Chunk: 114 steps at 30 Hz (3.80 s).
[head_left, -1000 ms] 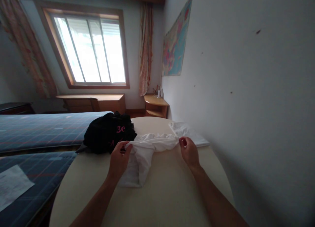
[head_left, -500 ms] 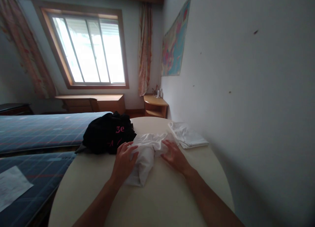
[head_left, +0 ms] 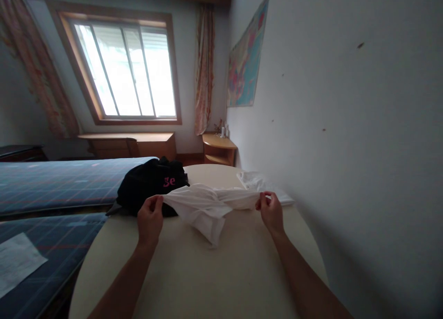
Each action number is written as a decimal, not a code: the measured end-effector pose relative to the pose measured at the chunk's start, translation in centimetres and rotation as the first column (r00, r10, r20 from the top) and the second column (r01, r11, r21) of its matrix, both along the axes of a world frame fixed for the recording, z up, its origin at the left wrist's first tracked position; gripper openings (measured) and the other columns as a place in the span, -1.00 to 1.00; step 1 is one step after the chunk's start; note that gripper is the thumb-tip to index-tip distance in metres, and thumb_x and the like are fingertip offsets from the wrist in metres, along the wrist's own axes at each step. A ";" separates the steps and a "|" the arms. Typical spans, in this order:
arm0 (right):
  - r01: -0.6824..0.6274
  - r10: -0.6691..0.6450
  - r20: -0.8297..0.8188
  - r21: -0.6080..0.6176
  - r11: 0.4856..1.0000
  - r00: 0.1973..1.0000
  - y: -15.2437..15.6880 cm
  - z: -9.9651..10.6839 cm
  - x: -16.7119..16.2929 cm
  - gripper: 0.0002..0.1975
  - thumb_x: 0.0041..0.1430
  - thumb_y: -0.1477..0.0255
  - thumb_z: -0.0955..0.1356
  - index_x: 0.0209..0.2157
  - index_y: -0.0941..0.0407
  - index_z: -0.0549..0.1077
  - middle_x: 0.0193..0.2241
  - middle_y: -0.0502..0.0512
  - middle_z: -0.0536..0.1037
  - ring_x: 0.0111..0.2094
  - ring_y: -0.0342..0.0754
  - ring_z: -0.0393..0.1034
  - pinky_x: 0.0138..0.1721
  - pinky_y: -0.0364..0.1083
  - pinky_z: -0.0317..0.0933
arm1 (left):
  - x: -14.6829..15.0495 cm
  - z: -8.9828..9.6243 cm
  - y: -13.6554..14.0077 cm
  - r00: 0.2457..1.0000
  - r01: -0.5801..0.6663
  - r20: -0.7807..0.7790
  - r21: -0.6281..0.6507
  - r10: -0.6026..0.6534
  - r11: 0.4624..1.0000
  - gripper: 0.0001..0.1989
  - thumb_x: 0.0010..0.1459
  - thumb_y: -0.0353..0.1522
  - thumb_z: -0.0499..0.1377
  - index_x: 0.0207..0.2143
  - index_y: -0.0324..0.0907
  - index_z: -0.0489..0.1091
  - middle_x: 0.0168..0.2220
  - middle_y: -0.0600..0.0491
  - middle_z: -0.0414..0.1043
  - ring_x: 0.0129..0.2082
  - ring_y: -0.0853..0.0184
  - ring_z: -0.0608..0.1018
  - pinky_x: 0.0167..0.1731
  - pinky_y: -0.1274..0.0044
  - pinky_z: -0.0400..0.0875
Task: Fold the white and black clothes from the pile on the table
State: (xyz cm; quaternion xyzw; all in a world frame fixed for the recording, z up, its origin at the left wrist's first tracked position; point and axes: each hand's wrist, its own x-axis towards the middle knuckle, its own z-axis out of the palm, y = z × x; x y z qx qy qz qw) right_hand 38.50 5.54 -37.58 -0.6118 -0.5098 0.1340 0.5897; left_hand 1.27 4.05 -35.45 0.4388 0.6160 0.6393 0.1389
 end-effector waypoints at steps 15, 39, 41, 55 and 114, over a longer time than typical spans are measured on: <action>-0.545 0.549 0.433 -0.147 0.826 0.715 -1.3 -0.9 -4.4 -0.66 0.15 0.42 0.37 -0.01 0.10 0.51 -0.02 0.21 0.55 0.07 0.11 0.38 0.16 0.09 0.20 | 6.3 -1.9 -4.1 0.382 0.648 -0.573 -0.393 -0.725 0.652 -0.64 0.03 -0.31 0.30 -0.06 -0.01 0.50 -0.01 -0.03 0.49 -0.01 0.09 0.51 0.00 0.33 0.40; -0.420 0.409 0.115 0.095 0.903 0.905 0.5 -1.5 -1.6 -0.47 0.13 0.35 0.34 0.15 0.07 0.36 0.25 0.22 0.33 0.25 0.08 0.23 0.27 0.14 0.10 | 3.0 -0.8 -1.2 0.886 0.271 -0.387 -0.015 -0.255 0.963 -0.76 0.13 -0.24 0.06 -0.25 -0.15 0.42 -0.24 -0.03 0.51 -0.25 0.22 0.55 -0.22 0.43 0.44; -0.446 0.422 0.250 0.044 0.894 0.871 0.1 -1.6 -1.9 -0.47 0.11 0.38 0.36 0.15 0.06 0.37 0.29 0.21 0.25 0.32 0.07 0.11 0.33 0.14 -0.02 | 4.0 -1.0 -2.0 0.735 0.441 -0.525 -0.108 -0.428 0.891 -0.80 0.17 -0.26 0.09 -0.21 -0.11 0.42 -0.19 -0.01 0.51 -0.17 0.21 0.53 -0.10 0.39 0.41; -0.254 0.236 0.420 -0.013 0.967 0.876 0.1 -0.6 -1.4 -0.75 0.21 0.22 0.33 -0.31 0.10 0.54 -0.12 0.24 0.55 -0.05 0.12 0.43 0.07 0.11 0.25 | 3.8 -1.7 -2.5 0.390 0.301 -0.681 -0.542 -0.620 0.785 -0.80 0.14 -0.50 0.14 -0.21 -0.14 0.47 -0.11 -0.03 0.51 -0.07 0.17 0.51 -0.07 0.43 0.34; -0.428 0.402 -0.370 0.015 0.904 0.837 0.3 -1.6 -3.2 -0.50 0.15 -0.03 0.32 -0.11 0.08 0.50 -0.24 0.15 0.62 -0.25 0.09 0.55 -0.35 0.06 0.52 | 3.0 -0.8 -1.9 0.703 0.107 -0.566 -0.516 -0.431 0.850 -0.80 0.21 -0.21 0.13 -0.43 -0.10 0.27 -0.49 0.12 0.45 -0.50 0.33 0.49 -0.49 0.57 0.10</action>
